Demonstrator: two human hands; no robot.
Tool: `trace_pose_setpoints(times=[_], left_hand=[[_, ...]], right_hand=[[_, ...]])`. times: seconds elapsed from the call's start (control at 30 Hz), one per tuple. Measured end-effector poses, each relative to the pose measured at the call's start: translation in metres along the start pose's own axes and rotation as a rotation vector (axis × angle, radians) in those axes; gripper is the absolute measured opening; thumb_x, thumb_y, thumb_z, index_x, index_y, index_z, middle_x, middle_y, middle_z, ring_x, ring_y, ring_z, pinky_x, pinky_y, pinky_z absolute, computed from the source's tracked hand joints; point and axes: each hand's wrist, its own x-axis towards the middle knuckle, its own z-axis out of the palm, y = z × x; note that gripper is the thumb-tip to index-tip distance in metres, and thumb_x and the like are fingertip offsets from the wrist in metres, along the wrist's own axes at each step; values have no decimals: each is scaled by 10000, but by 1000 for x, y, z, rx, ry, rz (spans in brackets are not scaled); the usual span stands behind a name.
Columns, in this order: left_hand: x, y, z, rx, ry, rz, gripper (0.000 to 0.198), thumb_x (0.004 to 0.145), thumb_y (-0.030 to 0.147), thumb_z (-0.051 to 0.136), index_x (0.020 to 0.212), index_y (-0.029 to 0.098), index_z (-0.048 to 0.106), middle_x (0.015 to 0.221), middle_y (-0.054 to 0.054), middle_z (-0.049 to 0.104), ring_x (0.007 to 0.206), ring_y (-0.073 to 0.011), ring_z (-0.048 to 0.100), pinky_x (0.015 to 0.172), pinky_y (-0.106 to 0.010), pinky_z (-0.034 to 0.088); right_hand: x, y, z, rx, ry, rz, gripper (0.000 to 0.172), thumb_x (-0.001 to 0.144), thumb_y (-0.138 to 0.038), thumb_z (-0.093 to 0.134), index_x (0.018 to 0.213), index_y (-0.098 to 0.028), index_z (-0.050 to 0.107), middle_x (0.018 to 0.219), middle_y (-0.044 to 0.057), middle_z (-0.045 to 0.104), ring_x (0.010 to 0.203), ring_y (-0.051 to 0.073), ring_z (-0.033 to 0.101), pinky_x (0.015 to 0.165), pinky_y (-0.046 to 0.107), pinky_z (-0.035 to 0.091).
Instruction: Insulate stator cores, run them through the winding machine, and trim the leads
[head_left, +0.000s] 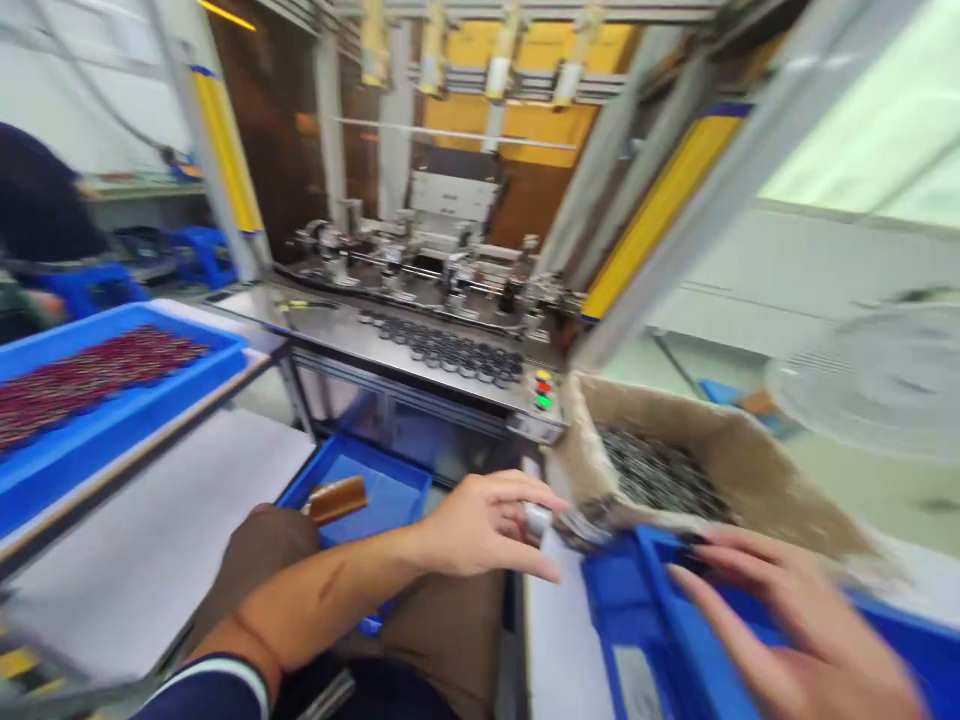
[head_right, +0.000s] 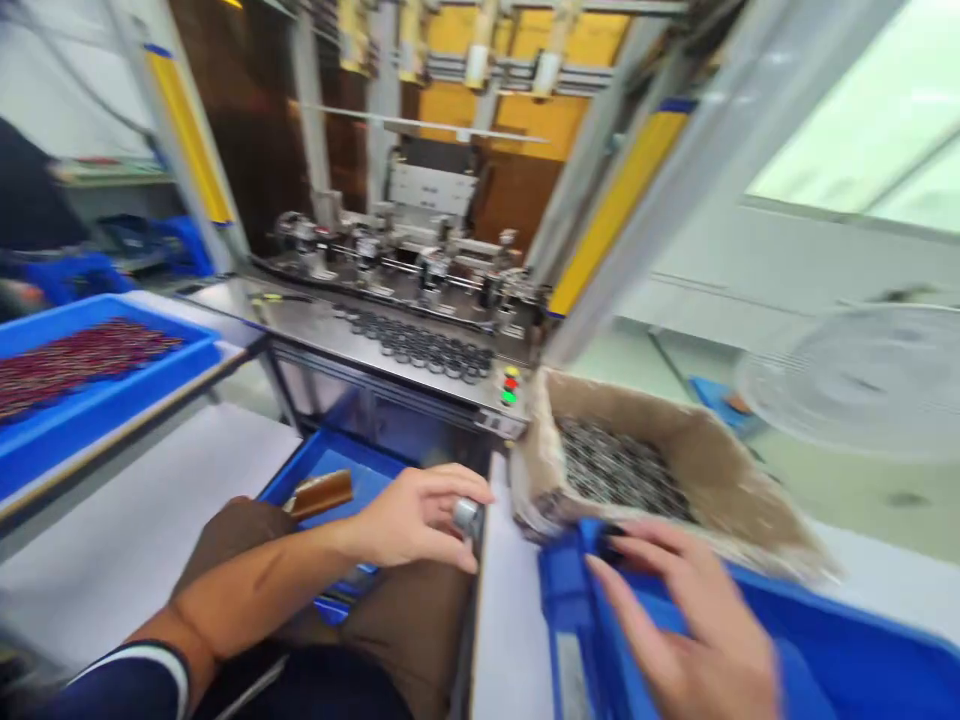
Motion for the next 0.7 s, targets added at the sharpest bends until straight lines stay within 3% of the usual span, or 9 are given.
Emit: trace_pose_setpoints(times=[0.13, 0.27, 0.47, 0.7], left_hand=[[-1, -7, 13, -83, -113, -96, 608, 488, 219, 946, 1064, 167, 757, 1073, -83, 699, 807, -125, 640, 734, -259, 549], [0, -23, 32, -97, -157, -151, 622, 500, 206, 945, 1084, 137, 739, 1003, -93, 739, 733, -118, 647, 745, -284, 562], [1, -34, 45, -220, -172, -159, 563, 519, 280, 948, 1023, 126, 751, 1002, -94, 745, 811, -162, 693, 833, -337, 576], [3, -34, 46, -208, -131, -205, 566, 442, 188, 967, 966, 127, 760, 963, -94, 766, 899, -212, 727, 837, -327, 593]], right_hand=[[-26, -33, 7, -37, 52, -36, 283, 937, -220, 605, 1212, -198, 542, 1022, 100, 589, 894, 215, 623, 751, 352, 576], [-31, -53, 13, 22, -24, -113, 357, 919, -91, 568, 1258, -195, 540, 1047, 112, 586, 967, 212, 609, 782, 335, 573], [-27, -51, 8, 53, 2, -132, 369, 905, -70, 576, 1246, -210, 562, 1020, 96, 600, 932, 195, 620, 763, 321, 571], [-28, -47, 11, 21, 42, -157, 352, 900, -75, 584, 1236, -177, 564, 1014, 113, 640, 933, 216, 656, 757, 337, 590]])
